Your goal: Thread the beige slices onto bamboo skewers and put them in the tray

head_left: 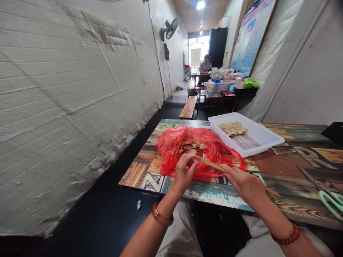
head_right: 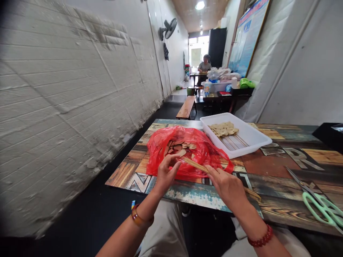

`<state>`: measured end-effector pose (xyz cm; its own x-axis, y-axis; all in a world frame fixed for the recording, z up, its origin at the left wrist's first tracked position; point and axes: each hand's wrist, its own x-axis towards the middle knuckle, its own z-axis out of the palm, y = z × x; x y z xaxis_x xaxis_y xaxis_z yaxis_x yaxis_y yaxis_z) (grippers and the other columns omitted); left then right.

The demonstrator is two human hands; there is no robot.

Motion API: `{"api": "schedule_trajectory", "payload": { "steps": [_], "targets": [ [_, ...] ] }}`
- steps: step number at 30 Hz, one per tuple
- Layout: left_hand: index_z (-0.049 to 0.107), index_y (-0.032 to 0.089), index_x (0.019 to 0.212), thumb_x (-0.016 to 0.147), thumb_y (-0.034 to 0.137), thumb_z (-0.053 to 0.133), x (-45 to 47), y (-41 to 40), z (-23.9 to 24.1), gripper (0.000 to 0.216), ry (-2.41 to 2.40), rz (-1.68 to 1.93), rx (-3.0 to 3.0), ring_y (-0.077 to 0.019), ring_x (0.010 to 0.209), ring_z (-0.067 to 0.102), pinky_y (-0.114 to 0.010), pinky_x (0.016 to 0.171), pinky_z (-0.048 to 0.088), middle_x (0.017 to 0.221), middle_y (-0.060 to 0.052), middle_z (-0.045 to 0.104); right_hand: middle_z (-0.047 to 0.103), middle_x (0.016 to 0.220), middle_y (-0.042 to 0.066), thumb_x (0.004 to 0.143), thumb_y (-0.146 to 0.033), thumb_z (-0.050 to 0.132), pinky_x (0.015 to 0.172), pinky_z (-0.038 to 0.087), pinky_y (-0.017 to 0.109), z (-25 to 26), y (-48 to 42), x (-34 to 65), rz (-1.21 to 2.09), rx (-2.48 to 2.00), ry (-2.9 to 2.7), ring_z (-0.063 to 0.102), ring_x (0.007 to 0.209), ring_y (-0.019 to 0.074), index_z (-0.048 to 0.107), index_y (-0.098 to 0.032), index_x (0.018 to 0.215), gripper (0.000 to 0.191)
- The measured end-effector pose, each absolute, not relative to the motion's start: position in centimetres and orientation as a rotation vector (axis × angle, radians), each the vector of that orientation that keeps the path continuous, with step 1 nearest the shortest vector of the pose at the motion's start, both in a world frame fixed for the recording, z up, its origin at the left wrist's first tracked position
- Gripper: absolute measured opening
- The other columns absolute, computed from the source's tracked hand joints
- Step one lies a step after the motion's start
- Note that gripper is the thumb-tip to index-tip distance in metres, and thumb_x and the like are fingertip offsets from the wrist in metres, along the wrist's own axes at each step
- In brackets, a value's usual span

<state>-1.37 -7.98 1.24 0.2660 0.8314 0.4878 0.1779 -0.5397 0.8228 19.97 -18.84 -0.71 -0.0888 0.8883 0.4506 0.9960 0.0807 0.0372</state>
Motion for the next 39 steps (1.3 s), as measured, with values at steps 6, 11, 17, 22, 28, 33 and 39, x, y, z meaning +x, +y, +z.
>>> {"api": "schedule_trajectory", "payload": {
  "steps": [6,11,17,22,28,33,39],
  "targets": [
    [0.065,0.019,0.090,0.087,0.023,0.050,-1.4,-7.7,1.7,0.016,0.725,1.149,2.343,-0.0138,0.075,0.049,-0.026,0.066,0.040,0.078,-0.004,0.052,0.071,0.093,0.006,0.093,-0.030,0.043,0.060,0.050,0.026,0.0,-19.3,20.0,-0.467,-1.851,-2.071,0.067,0.072,0.0172,0.054,-0.027,0.128,0.037],
    [0.062,0.017,0.075,0.088,0.016,0.042,-1.7,-7.7,1.8,0.024,0.704,0.986,2.689,-0.0125,0.070,0.046,-0.024,0.063,0.036,0.075,-0.004,0.050,0.070,0.088,0.005,0.092,-0.032,0.047,0.057,0.045,0.022,0.7,-19.5,20.2,-0.434,-1.882,-2.138,0.066,0.070,0.0154,0.056,-0.027,0.127,0.036],
    [0.057,0.017,0.073,0.086,0.012,0.042,-1.9,-7.9,2.3,0.020,0.664,0.805,3.017,-0.0144,0.070,0.044,-0.026,0.063,0.036,0.077,-0.005,0.051,0.070,0.086,0.004,0.093,-0.029,0.048,0.060,0.043,0.020,1.7,-19.6,19.8,-0.365,-1.923,-2.164,0.065,0.070,0.0139,0.055,-0.028,0.126,0.034],
    [0.057,0.017,0.074,0.087,0.013,0.042,-2.0,-8.1,2.8,0.020,0.618,0.815,2.985,-0.0137,0.071,0.045,-0.026,0.064,0.038,0.077,-0.005,0.051,0.069,0.088,0.004,0.094,-0.029,0.047,0.062,0.044,0.020,1.4,-19.8,19.7,-0.319,-1.925,-2.174,0.066,0.074,0.0143,0.055,-0.027,0.126,0.033],
    [0.054,0.017,0.073,0.086,0.016,0.044,-1.9,-8.4,3.0,0.016,0.611,0.783,2.835,-0.0129,0.070,0.048,-0.024,0.062,0.039,0.076,-0.004,0.051,0.069,0.085,0.003,0.092,-0.028,0.049,0.062,0.043,0.020,1.1,-19.9,19.7,-0.331,-1.920,-2.187,0.065,0.074,0.0138,0.056,-0.026,0.124,0.032],
    [0.052,0.018,0.072,0.088,0.018,0.042,-2.0,-8.3,2.7,0.019,0.596,0.682,2.871,-0.0138,0.070,0.048,-0.025,0.062,0.038,0.076,-0.003,0.051,0.068,0.080,0.002,0.091,-0.028,0.052,0.059,0.042,0.020,1.2,-19.8,19.5,-0.372,-1.900,-2.207,0.065,0.069,0.0134,0.057,-0.027,0.123,0.032],
    [0.051,0.017,0.070,0.090,0.020,0.039,-4.5,-6.7,2.5,0.024,0.652,0.752,2.721,-0.0133,0.069,0.047,-0.025,0.064,0.037,0.074,-0.002,0.050,0.069,0.086,0.004,0.092,-0.023,0.047,0.058,0.045,0.022,-0.6,-20.6,22.4,-0.450,-1.912,-2.167,0.065,0.070,0.0142,0.057,-0.023,0.124,0.034]
  ]
}}
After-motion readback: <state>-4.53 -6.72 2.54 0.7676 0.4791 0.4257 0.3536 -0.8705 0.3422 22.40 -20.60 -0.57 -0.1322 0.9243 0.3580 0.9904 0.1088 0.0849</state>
